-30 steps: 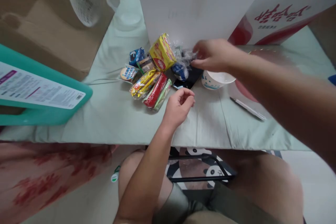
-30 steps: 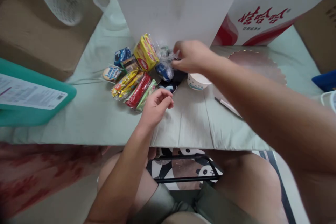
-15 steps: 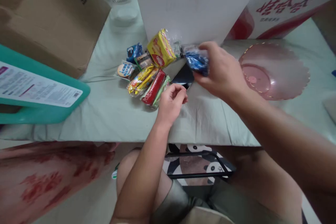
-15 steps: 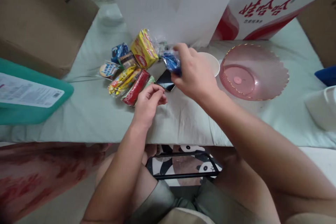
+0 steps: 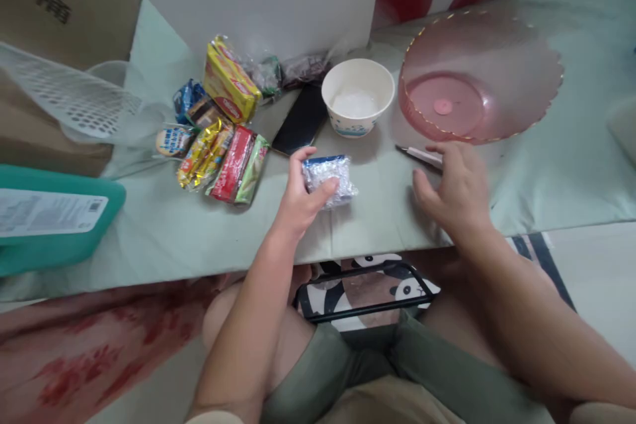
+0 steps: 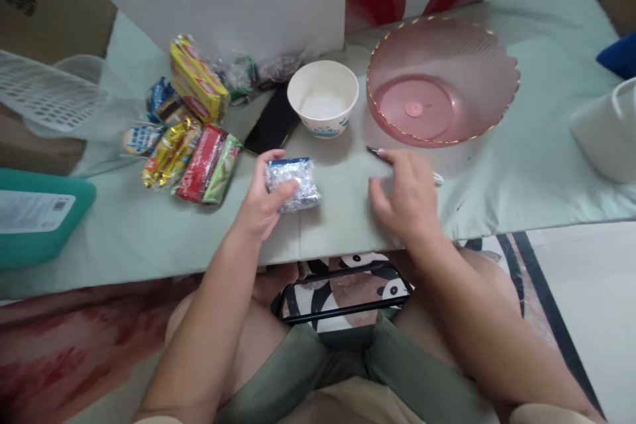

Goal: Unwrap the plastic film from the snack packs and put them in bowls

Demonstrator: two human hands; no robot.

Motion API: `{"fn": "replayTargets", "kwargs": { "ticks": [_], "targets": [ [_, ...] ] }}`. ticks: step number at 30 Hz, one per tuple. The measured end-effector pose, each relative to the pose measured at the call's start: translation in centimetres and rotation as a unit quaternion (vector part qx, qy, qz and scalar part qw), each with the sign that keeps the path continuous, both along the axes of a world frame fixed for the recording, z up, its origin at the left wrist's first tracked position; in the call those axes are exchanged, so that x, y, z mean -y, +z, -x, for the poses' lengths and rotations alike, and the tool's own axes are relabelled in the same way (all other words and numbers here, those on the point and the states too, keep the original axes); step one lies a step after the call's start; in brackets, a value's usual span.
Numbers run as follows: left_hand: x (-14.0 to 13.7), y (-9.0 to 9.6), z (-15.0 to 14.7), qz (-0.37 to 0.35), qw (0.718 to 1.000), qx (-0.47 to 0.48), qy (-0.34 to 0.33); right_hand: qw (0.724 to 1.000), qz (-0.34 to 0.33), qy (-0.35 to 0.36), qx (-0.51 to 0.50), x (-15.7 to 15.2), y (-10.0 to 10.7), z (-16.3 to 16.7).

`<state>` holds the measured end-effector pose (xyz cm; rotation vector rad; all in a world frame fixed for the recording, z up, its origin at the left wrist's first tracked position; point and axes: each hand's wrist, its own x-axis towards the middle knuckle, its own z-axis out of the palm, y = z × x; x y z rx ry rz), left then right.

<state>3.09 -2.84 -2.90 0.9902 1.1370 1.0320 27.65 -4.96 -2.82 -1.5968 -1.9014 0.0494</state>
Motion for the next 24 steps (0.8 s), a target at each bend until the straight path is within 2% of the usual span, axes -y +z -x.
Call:
{"fn": "replayTargets", "kwargs": {
  "ticks": [1, 3, 9, 14, 17, 18, 19, 20, 22, 24],
  "targets": [
    [-0.2, -0.3, 0.0, -0.021, 1.000, -0.015, 0.011, 0.999, 0.022, -0.038, 0.021, -0.7, -0.3, -1.1],
    [-0.5, -0.8, -0.1, -0.056, 0.998, -0.032, 0.025, 0.994, 0.072, -0.068, 0.051, -1.5, -0.6, -2.6],
    [-1.2, -1.4, -1.0, -0.096, 0.995, -0.016, 0.011, 0.985, 0.149, -0.028, 0.082, -0.9, -0.2, -2.5],
    [-1.2, -1.6, -1.1, -0.138, 0.988, -0.069, -0.009, 0.985, 0.168, -0.012, 0.022, -0.1, 0.1, -1.3],
    [-1.2, -2.0, -0.8, -0.163, 0.982, -0.096, -0.018, 0.974, 0.190, -0.004, -0.123, -0.1, 0.7, -0.4],
    [-1.2, -2.1, -0.8, -0.168, 0.980, -0.103, -0.021, 0.954, 0.216, -0.010, -0.206, -0.1, 1.1, -0.1],
    [-1.2, -2.2, -0.7, -0.171, 0.979, -0.108, -0.024, 0.918, 0.256, -0.014, -0.301, -0.1, 1.4, 0.3],
    [-1.2, -2.2, -0.7, -0.173, 0.978, -0.114, -0.026, 0.863, 0.309, -0.013, -0.398, -0.2, 1.8, 0.7],
    [-1.2, -2.2, -0.6, -0.175, 0.976, -0.123, -0.028, 0.716, 0.412, 0.005, -0.564, -0.1, 2.6, 1.4],
    [-1.2, -2.1, -0.7, -0.172, 0.976, -0.130, -0.027, 0.575, 0.465, 0.027, -0.672, 0.3, 3.3, 2.1]
  ]
}}
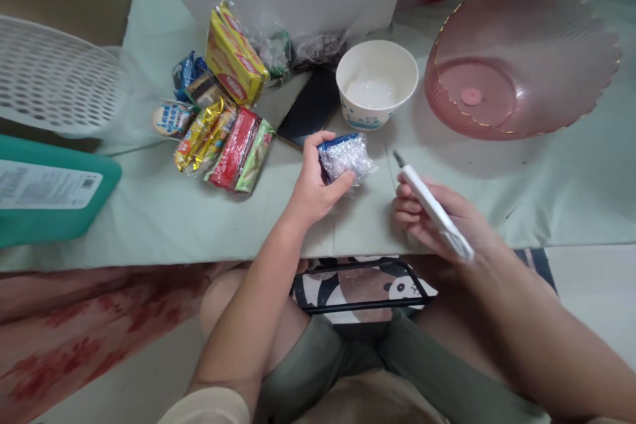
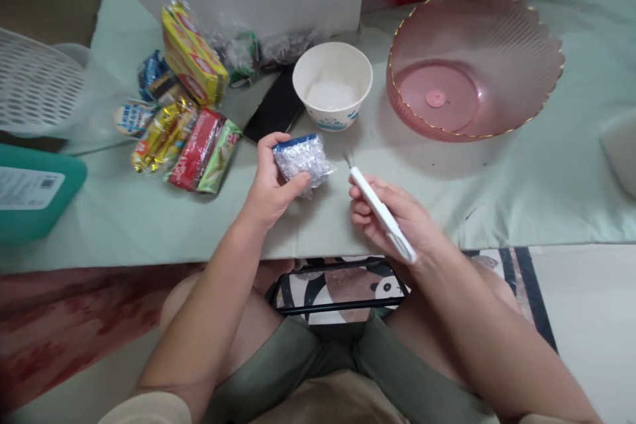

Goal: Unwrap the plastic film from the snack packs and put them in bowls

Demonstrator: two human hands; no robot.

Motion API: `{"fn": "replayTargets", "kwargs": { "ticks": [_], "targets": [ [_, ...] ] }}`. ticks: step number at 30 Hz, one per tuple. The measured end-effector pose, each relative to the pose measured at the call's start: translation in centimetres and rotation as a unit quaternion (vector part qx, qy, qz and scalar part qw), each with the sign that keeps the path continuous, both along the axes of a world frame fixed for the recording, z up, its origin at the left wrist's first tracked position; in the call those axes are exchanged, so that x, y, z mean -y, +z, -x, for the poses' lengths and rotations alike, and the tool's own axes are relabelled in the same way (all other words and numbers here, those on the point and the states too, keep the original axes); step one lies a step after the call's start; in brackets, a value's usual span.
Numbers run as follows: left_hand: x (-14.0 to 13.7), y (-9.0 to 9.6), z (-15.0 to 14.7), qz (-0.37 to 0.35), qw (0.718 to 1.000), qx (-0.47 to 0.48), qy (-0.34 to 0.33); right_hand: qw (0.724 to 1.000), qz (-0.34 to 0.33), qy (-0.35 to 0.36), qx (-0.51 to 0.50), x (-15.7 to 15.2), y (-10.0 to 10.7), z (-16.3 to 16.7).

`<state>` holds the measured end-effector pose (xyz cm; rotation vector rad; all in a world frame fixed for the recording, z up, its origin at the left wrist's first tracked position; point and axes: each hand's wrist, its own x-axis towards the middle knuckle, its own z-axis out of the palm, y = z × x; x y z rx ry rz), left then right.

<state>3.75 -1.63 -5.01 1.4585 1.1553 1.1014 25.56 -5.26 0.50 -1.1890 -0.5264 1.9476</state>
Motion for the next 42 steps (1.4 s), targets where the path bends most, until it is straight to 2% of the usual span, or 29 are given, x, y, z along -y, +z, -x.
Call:
{"fn": "replayTargets", "kwargs": {
  "ticks": [2, 3, 5, 7, 8, 9, 11, 14, 16, 18, 20, 25, 28, 32, 35, 37, 39, 40, 42],
  "targets": [
    [0.0, 0.2, -0.1, 0.009, 1.000, -0.001, 0.005, 0.992, 0.048, 0.001, -0.119, 0.9, 0.4, 0.6],
    [0.0, 0.3, -0.1, 0.016, 1.000, 0.000, 0.008, 0.983, 0.068, 0.024, -0.169, 1.5, 0.5, 0.9],
    [0.0, 0.5, -0.2, 0.027, 1.000, 0.007, 0.011, 0.955, 0.112, 0.126, -0.245, 2.7, 0.4, 1.6],
    [0.1, 0.6, -0.2, 0.034, 0.999, 0.017, 0.014, 0.925, 0.153, 0.236, -0.255, 3.7, 0.0, 2.2],
    [0.1, 0.6, -0.3, 0.036, 0.999, 0.022, 0.015, 0.921, 0.161, 0.262, -0.240, 3.9, -0.2, 2.4],
    [0.1, 0.6, -0.3, 0.036, 0.999, 0.026, 0.017, 0.927, 0.157, 0.262, -0.217, 4.0, -0.4, 2.6],
    [0.0, 0.7, -0.3, 0.035, 0.999, 0.026, 0.023, 0.956, 0.118, 0.210, -0.167, 3.9, -0.5, 2.6],
    [0.0, 0.8, -0.5, 0.033, 0.999, 0.012, 0.024, 0.986, -0.001, 0.148, -0.082, 3.3, -0.3, 2.1],
    [0.1, 0.9, -0.6, 0.029, 0.999, -0.001, 0.022, 0.985, -0.083, 0.151, 0.015, 3.1, -0.2, 1.8],
    [0.2, 0.9, -0.7, 0.020, 1.000, -0.011, 0.012, 0.976, -0.126, 0.147, 0.097, 3.0, -0.5, 1.6],
    [0.3, 0.9, -0.6, 0.008, 1.000, -0.011, -0.008, 0.975, -0.130, 0.128, 0.124, 2.9, -1.0, 1.6],
    [0.5, 0.7, -0.5, -0.037, 0.998, -0.044, -0.036, 0.988, -0.095, 0.073, 0.096, 2.3, -1.4, 1.9],
    [0.8, 0.5, -0.8, -0.051, 0.996, -0.055, -0.037, 0.991, -0.066, 0.082, 0.080, 2.0, -1.2, 2.3],
    [0.8, 0.5, -0.4, -0.031, 0.999, -0.016, -0.008, 0.988, -0.064, 0.098, 0.104, 2.0, -1.5, 2.6],
    [0.0, 1.3, 1.1, -0.056, 0.996, 0.043, 0.046, 0.977, -0.094, 0.137, 0.137, 2.1, -1.8, 2.2],
    [-0.7, 2.0, 2.2, -0.076, 0.988, 0.092, 0.093, 0.958, -0.126, 0.177, 0.184, 1.9, -1.7, 1.6],
    [-1.1, 2.4, 2.8, -0.082, 0.981, 0.115, 0.131, 0.914, -0.210, 0.183, 0.295, 1.2, -1.6, 0.6],
    [-1.2, 2.5, 2.8, -0.080, 0.980, 0.107, 0.146, 0.874, -0.264, 0.167, 0.371, 0.8, -1.5, 0.0],
    [-0.8, 2.3, 2.1, -0.060, 0.983, 0.060, 0.162, 0.771, -0.346, 0.118, 0.522, -0.2, -1.7, -1.3]
  ]
}}
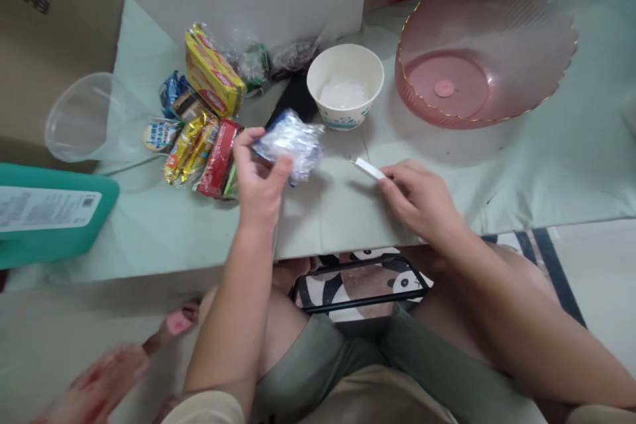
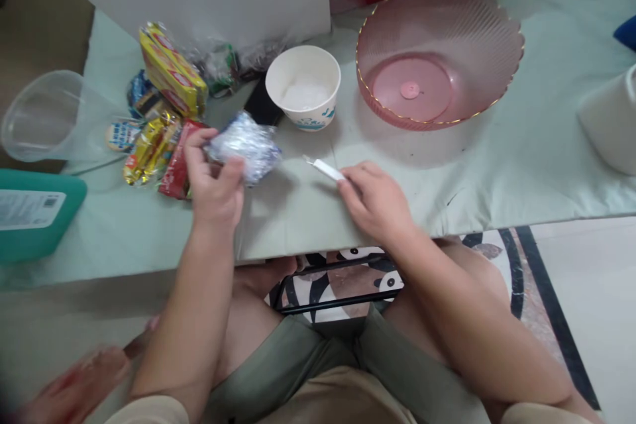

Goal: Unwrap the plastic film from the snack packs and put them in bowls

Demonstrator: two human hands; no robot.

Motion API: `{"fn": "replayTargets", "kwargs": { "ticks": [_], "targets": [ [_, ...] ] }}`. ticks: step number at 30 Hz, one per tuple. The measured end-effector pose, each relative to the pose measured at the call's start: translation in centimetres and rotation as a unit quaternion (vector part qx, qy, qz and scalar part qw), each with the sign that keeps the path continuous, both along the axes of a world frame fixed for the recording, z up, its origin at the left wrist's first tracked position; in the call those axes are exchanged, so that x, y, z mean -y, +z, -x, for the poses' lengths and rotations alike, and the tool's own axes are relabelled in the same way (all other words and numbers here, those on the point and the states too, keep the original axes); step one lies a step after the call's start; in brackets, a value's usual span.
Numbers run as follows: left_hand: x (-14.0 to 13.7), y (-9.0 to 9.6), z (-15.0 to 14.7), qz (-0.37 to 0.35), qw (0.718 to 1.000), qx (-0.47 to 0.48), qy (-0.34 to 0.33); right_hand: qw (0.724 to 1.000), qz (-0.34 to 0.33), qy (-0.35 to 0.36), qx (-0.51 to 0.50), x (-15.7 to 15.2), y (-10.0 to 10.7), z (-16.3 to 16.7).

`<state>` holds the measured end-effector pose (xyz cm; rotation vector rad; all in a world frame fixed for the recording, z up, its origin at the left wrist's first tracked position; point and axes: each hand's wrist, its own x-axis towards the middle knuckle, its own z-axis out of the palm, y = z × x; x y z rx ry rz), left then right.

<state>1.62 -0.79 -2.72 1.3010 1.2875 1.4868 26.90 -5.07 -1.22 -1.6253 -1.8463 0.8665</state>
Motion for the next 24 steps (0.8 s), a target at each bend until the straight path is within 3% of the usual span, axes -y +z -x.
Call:
{"fn": "replayTargets", "kwargs": {
  "ticks": [2, 4, 8, 11, 14, 17, 20, 24],
  "targets": [
    [0.7, -0.4, -1.1, 0.040, 0.997, -0.061, -0.003, 0.990, -0.061, -0.049, 0.113, -0.9, -0.5, -1.4],
    [1.2, -0.6, -1.9, 0.074, 0.988, -0.137, 0.002, 0.978, -0.064, -0.087, 0.179, -1.7, -1.1, -2.6],
    [1.3, -0.5, -1.7, 0.052, 0.964, -0.253, 0.068, 0.965, -0.105, -0.113, 0.214, -2.6, -1.7, -3.5],
    [1.0, 0.0, -0.7, -0.007, 0.961, -0.276, 0.006, 0.959, -0.159, -0.119, 0.201, -2.6, -1.4, -2.5],
    [1.1, 0.4, -0.4, -0.016, 0.951, -0.303, -0.055, 0.969, -0.186, -0.062, 0.150, -2.0, -1.2, -0.5],
    [1.5, 0.4, -0.7, 0.038, 0.963, -0.266, -0.026, 0.978, -0.194, 0.031, 0.073, -1.2, -1.5, 1.4],
    [1.5, 0.1, -1.1, 0.104, 0.983, -0.151, -0.002, 0.976, -0.194, 0.101, -0.017, -0.7, -2.2, 2.6],
    [1.5, 0.6, -2.0, 0.180, 0.982, 0.012, -0.052, 0.975, -0.189, 0.098, -0.065, -0.5, -2.7, 2.9]
  ]
}}
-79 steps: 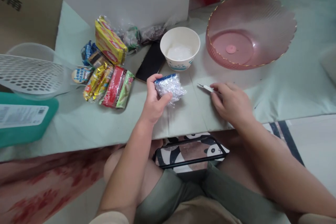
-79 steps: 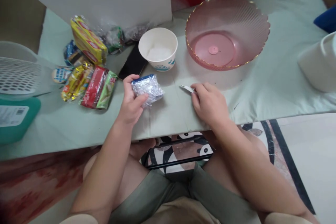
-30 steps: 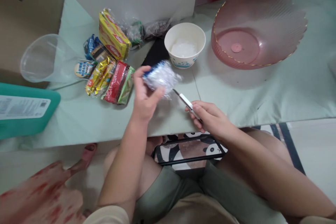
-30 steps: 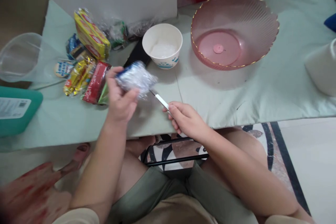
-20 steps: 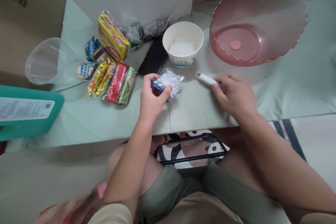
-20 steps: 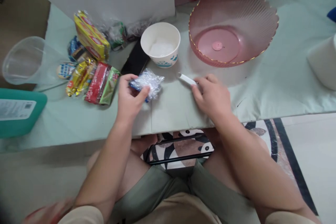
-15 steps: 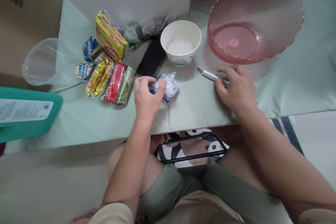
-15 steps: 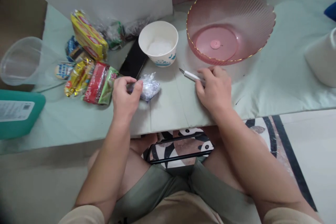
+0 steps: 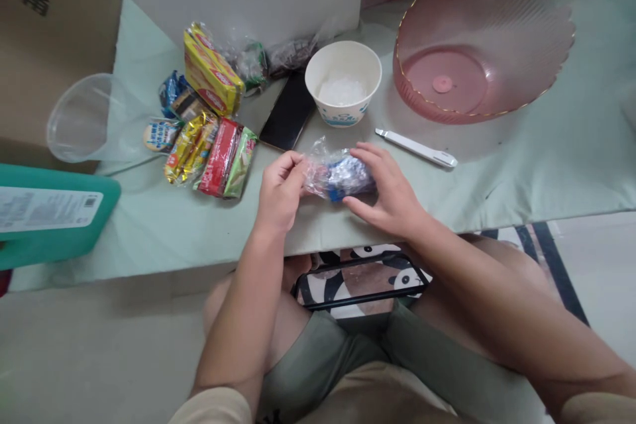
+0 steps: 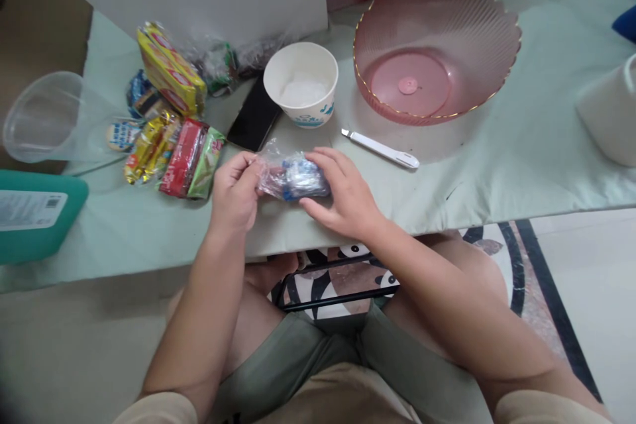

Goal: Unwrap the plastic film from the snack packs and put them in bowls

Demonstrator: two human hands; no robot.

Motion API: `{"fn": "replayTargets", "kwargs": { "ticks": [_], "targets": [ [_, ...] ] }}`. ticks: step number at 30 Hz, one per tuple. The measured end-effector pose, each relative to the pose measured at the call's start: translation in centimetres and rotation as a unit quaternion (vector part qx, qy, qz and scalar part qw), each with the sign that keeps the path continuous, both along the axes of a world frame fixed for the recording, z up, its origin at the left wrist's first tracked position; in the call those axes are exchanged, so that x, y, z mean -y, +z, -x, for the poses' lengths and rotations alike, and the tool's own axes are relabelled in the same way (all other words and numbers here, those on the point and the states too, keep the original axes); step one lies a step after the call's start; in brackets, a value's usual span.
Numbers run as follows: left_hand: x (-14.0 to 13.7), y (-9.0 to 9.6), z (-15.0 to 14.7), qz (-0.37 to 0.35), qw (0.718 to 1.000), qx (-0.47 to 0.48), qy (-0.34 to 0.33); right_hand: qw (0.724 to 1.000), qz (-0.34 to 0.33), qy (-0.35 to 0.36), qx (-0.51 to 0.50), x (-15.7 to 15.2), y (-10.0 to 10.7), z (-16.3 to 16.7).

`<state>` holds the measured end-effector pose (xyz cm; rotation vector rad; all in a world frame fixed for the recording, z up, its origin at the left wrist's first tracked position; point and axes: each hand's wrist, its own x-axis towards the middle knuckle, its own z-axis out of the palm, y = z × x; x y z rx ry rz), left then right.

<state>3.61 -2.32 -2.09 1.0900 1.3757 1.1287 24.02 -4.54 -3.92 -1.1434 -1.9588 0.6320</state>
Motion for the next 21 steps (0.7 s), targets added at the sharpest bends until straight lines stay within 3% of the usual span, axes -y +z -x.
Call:
{"fn": "replayTargets", "kwargs": {
  "ticks": [5, 10, 15, 18, 21],
  "targets": [
    [0.2, 0.9, -0.5, 0.058, 0.995, 0.075, -0.029, 0.999, 0.044, -0.019, -0.001, -0.1, 0.5, -0.4],
    [-0.3, 0.4, 0.2, 0.033, 0.997, 0.044, 0.046, 0.991, 0.027, -0.117, -0.055, -0.4, 1.4, -1.2],
    [-1.0, 0.2, 1.0, 0.041, 0.989, -0.002, 0.142, 0.963, 0.063, -0.253, -0.063, -1.2, 0.8, -3.8],
    [-1.4, 0.0, 1.4, 0.068, 0.984, -0.021, 0.164, 0.959, -0.021, -0.283, -0.029, -1.4, 0.6, -4.8],
    [-1.5, -0.4, 1.3, 0.030, 0.992, -0.008, 0.123, 0.962, -0.106, -0.247, 0.041, -1.0, 1.0, -4.2]
  ]
}}
